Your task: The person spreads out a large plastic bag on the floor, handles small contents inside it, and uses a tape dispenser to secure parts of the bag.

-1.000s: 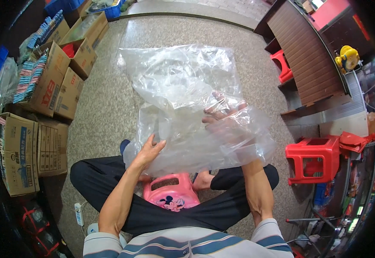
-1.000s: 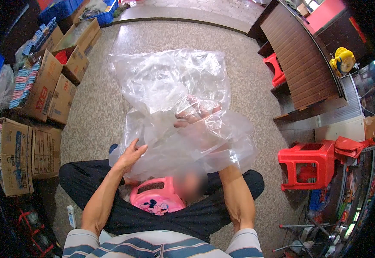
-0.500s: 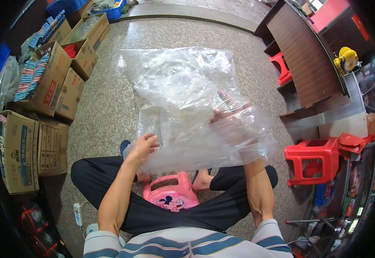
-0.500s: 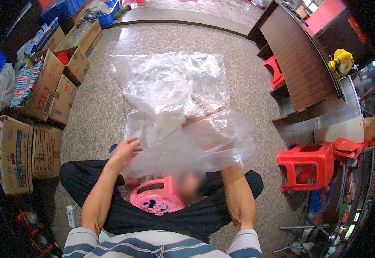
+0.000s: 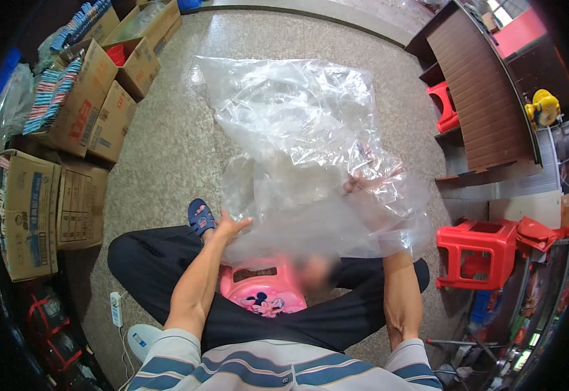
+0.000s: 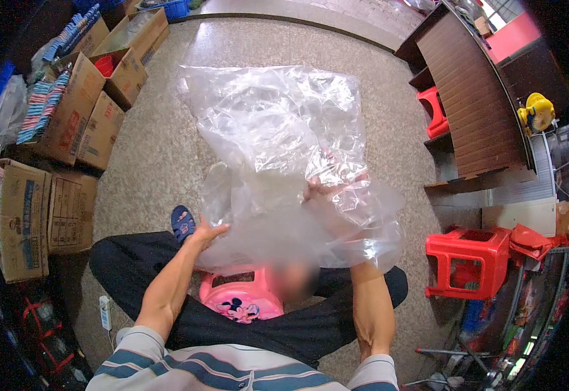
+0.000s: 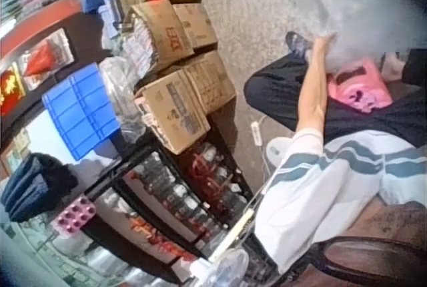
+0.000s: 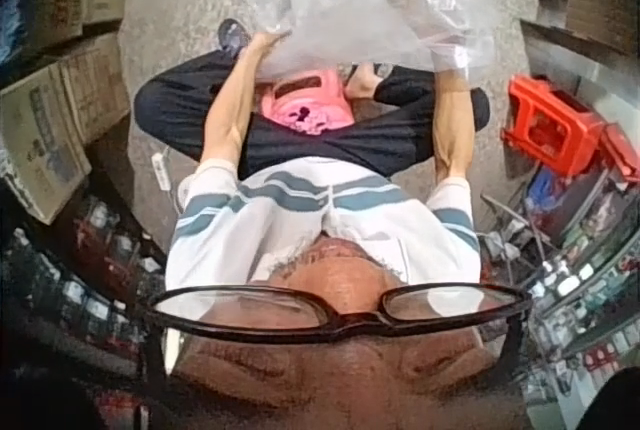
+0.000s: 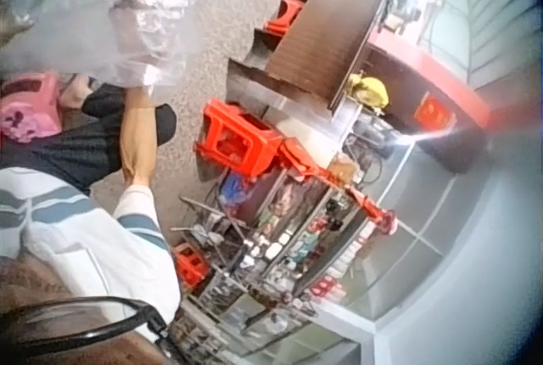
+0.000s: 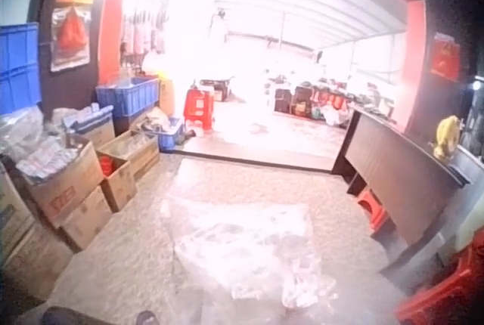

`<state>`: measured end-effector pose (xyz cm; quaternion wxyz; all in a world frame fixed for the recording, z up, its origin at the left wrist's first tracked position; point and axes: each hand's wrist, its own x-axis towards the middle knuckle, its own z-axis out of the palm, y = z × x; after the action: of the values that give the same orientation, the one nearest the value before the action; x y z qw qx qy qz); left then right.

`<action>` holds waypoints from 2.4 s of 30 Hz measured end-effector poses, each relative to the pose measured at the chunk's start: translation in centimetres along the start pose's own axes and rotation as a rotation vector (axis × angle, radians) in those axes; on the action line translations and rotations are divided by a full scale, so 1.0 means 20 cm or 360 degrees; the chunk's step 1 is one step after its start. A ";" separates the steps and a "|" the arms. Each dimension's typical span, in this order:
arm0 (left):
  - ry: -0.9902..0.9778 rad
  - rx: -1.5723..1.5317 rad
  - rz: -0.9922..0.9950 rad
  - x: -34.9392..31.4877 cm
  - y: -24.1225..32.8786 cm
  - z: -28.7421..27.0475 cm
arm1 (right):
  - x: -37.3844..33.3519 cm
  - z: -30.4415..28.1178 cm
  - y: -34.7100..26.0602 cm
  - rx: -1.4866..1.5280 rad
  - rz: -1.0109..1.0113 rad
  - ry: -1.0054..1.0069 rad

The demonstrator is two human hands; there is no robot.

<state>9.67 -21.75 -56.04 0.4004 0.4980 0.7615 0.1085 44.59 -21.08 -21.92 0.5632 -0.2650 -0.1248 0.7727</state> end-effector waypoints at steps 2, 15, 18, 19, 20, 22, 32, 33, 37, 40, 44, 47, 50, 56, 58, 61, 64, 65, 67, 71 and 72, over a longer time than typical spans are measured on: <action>-0.0449 -0.0622 -0.0656 -0.20 0.25 0.04 | -0.02 -0.08 -0.02 0.0090 -0.0017 -0.0166; 0.0186 -0.1466 0.0161 1.12 1.20 -0.76 | 0.76 0.38 -0.84 -0.0499 -0.0694 -0.0111; 0.0725 -0.1090 0.0615 1.09 1.64 -1.31 | 0.61 0.63 -1.02 -0.0739 -0.0870 -0.0274; 0.0792 -0.1111 0.0676 1.05 1.76 -1.47 | 0.53 0.72 -1.07 -0.0764 -0.0899 -0.0335; 0.1028 -0.0955 0.0666 0.98 1.56 -1.89 | 0.66 0.72 -0.91 -0.0575 -0.0804 -0.0489; 0.0995 -0.1260 0.1011 0.85 1.81 -1.91 | 0.39 0.89 -1.04 -0.0685 -0.0839 -0.0521; 0.0125 -0.1655 0.0546 0.94 1.23 -1.42 | 0.21 0.67 -0.69 -0.0548 -0.0268 -0.0485; 0.0172 -0.1590 0.0500 1.05 1.01 -1.40 | 0.34 0.48 -0.61 -0.0537 -0.0214 -0.0521; -0.0035 -0.1393 0.0075 1.27 0.50 -1.20 | 0.61 0.09 -0.33 -0.0571 -0.0025 -0.0343; 0.0454 -0.0934 -0.0047 1.20 0.32 -0.97 | 0.75 -0.11 -0.12 -0.0307 0.0150 -0.0111; 0.0781 -0.0513 0.0527 0.80 0.33 -0.96 | 0.93 -0.49 0.21 0.0131 0.0391 -0.0168; 0.0145 -0.0182 0.0932 0.38 0.50 -0.81 | 1.00 -0.70 0.41 0.0548 0.0565 -0.0399; -0.0099 0.0286 0.1592 0.14 0.64 -0.58 | 1.03 -0.90 0.66 0.0713 0.0591 -0.0381; -0.0305 0.0498 0.1561 0.24 0.55 -0.26 | 1.02 -0.96 0.90 0.0658 0.0561 -0.0124; -0.0221 0.0380 0.1626 0.26 0.51 -0.19 | 1.01 -1.01 0.90 0.0526 0.0568 -0.0018; -0.0364 0.0349 0.1554 0.26 0.44 -0.17 | 1.04 -1.16 0.80 -0.0406 0.0420 0.0338; -0.0479 0.0544 0.1429 0.25 0.39 -0.27 | 1.15 -1.25 0.70 -0.0877 0.0255 0.0619; -0.0498 0.0462 0.1466 0.26 0.46 -0.21 | 1.14 -1.28 0.52 -0.1097 0.0115 0.0762; -0.0561 0.0637 0.1393 0.27 0.51 -0.17 | 1.16 -1.36 0.39 -0.1389 -0.0066 0.0949; -0.0548 0.0780 0.1352 0.24 0.48 -0.16 | 1.14 -1.46 0.41 -0.1834 -0.0190 0.1163; -0.0497 0.0814 0.1389 0.23 0.46 -0.15 | 1.11 -1.47 0.44 -0.1936 -0.0201 0.1200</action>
<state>12.86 -12.63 -51.19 0.2924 0.8607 0.4168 0.0004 48.76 -6.28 -56.55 0.3643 -0.7730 -0.3452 0.3880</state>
